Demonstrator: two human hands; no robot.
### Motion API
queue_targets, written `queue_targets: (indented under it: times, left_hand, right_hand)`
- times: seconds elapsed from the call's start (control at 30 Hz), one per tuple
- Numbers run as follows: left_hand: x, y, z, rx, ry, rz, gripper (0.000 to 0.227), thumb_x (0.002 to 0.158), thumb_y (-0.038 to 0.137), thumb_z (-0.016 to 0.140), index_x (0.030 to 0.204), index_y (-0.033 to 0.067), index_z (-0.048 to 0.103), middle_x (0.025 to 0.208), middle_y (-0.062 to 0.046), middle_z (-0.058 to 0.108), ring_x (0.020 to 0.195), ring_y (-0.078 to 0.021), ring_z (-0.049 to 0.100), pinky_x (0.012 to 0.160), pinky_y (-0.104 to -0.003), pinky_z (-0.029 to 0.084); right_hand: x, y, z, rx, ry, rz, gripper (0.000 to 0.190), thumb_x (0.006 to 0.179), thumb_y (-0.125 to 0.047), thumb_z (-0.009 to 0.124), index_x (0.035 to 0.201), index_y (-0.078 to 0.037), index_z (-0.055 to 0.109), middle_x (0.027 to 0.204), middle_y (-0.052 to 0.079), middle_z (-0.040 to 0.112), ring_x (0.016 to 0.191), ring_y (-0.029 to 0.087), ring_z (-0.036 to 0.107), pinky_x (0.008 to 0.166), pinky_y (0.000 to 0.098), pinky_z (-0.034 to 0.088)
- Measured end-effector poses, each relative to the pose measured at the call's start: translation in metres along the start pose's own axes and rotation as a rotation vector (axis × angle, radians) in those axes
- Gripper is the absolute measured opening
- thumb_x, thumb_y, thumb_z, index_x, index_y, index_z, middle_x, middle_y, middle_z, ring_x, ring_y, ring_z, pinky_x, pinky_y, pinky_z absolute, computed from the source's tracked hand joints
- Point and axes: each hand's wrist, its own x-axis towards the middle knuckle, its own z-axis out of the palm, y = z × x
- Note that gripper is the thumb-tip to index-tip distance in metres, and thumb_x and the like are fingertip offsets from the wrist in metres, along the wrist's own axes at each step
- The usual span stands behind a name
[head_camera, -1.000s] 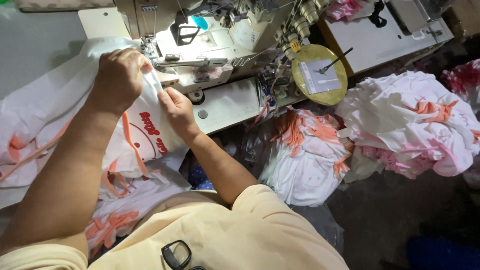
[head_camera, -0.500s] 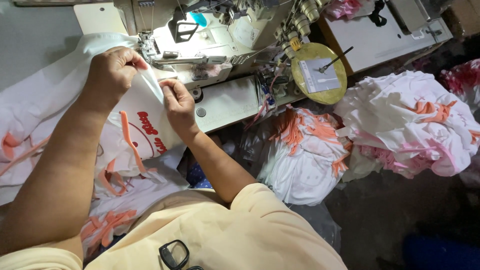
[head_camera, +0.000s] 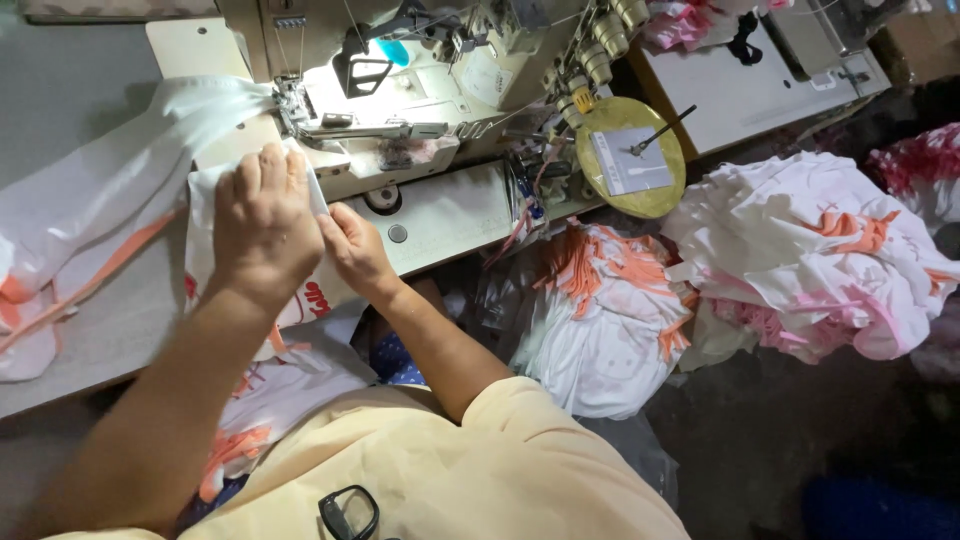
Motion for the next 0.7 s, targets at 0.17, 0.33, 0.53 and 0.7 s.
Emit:
queue_targets:
  times: [0.17,0.33,0.53,0.7]
  left_hand:
    - [-0.006,0.014,0.011,-0.103,-0.042,-0.126,0.066,0.074,0.021,0.079,0.132,-0.0085,0.071,0.138,-0.029,0.062,0.127,-0.0414,0.055,0.104,-0.049,0.044]
    - [0.004,0.005,0.027,-0.263,-0.179,-0.231,0.056,0.090,0.028,0.066,0.132,-0.0077,0.058,0.144,-0.030,0.061,0.133,-0.0437,0.054,0.109,-0.055,0.035]
    - [-0.027,0.011,-0.048,-0.337,-0.117,-0.270,0.042,0.086,-0.002,0.070,0.125,0.0018,0.058,0.157,-0.037,0.041,0.144,-0.0558,0.044,0.113,-0.071,0.030]
    - [-0.135,-0.023,-0.031,-0.127,-0.164,-0.430,0.035,0.092,0.002,0.068,0.117,0.0222,0.081,0.125,-0.014,0.065,0.105,-0.0365,0.063,0.085,-0.048,0.051]
  right_hand:
    - [0.010,0.002,0.003,0.048,0.032,-0.055,0.019,0.105,-0.028,0.052,0.098,-0.015,0.064,0.069,0.012,0.055,0.073,0.013,0.053,0.070,0.0372,0.051]
    - [0.021,0.012,0.014,0.246,0.150,-0.105,0.025,0.110,-0.023,0.050,0.092,-0.016,0.066,0.070,-0.005,0.052,0.074,0.004,0.049,0.067,0.0223,0.048]
    - [0.010,-0.059,0.016,0.239,0.137,-0.048,0.033,0.102,-0.030,0.051,0.074,-0.021,0.037,0.069,-0.012,0.034,0.063,0.003,0.033,0.056,0.0215,0.030]
    - [0.008,-0.063,0.011,0.186,0.113,0.015,0.034,0.100,-0.035,0.052,0.073,-0.020,0.036,0.068,-0.010,0.036,0.062,0.005,0.035,0.056,0.0231,0.032]
